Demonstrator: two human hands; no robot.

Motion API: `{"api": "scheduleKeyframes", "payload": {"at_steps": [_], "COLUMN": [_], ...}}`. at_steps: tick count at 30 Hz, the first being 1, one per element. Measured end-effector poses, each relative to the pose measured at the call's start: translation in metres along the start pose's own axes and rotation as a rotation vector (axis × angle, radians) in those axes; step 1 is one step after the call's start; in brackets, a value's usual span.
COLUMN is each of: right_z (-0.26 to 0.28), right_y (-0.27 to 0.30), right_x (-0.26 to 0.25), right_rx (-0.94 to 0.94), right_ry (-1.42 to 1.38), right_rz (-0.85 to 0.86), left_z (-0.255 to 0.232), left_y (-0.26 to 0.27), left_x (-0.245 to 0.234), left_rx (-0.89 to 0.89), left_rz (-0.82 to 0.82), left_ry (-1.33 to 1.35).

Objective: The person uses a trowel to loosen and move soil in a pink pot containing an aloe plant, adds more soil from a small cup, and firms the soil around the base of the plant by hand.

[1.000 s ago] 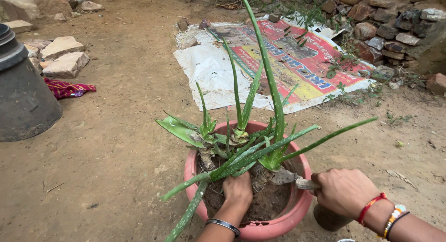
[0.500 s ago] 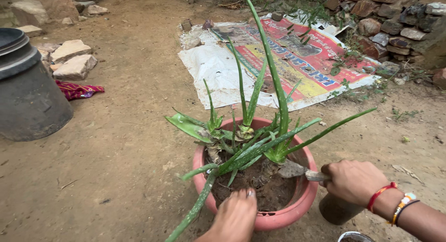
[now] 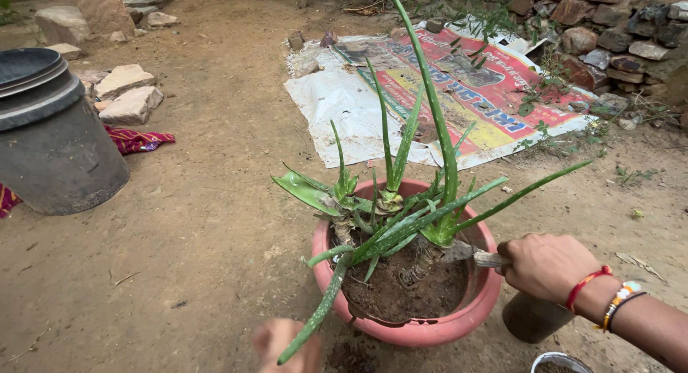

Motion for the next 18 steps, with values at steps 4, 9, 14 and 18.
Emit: {"api": "scheduleKeyframes", "payload": {"at_steps": [4, 9, 14, 18], "right_z": [-0.005, -0.004, 0.004, 0.002], "right_y": [-0.005, -0.014, -0.026, -0.037], "right_x": [0.0, 0.002, 0.004, -0.002], "right_rx": [-0.006, 0.013, 0.005, 0.008], "right_ry": [-0.016, 0.012, -0.057, -0.124], "right_rz": [-0.012, 0.044, 0.053, 0.116], "left_z": [-0.005, 0.003, 0.037, 0.05], "left_y": [-0.02, -0.071, -0.115, -0.144], "left_x": [-0.023, -0.074, -0.09, -0.075], "left_rx": [-0.021, -0.183, -0.518, -0.589], "left_rz": [0.012, -0.353, -0.425, -0.36], "left_ry": [0.029, 0.092, 0.423, 0.491]}}
Point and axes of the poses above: each hand's wrist, its own y-axis away from the middle knuckle, its own x-axis out of the palm, z = x × y, the point moved 1 cm from there along -y, towards the middle knuckle, and after that the axes turned 10 degrees about x, right-handed, at the moved point
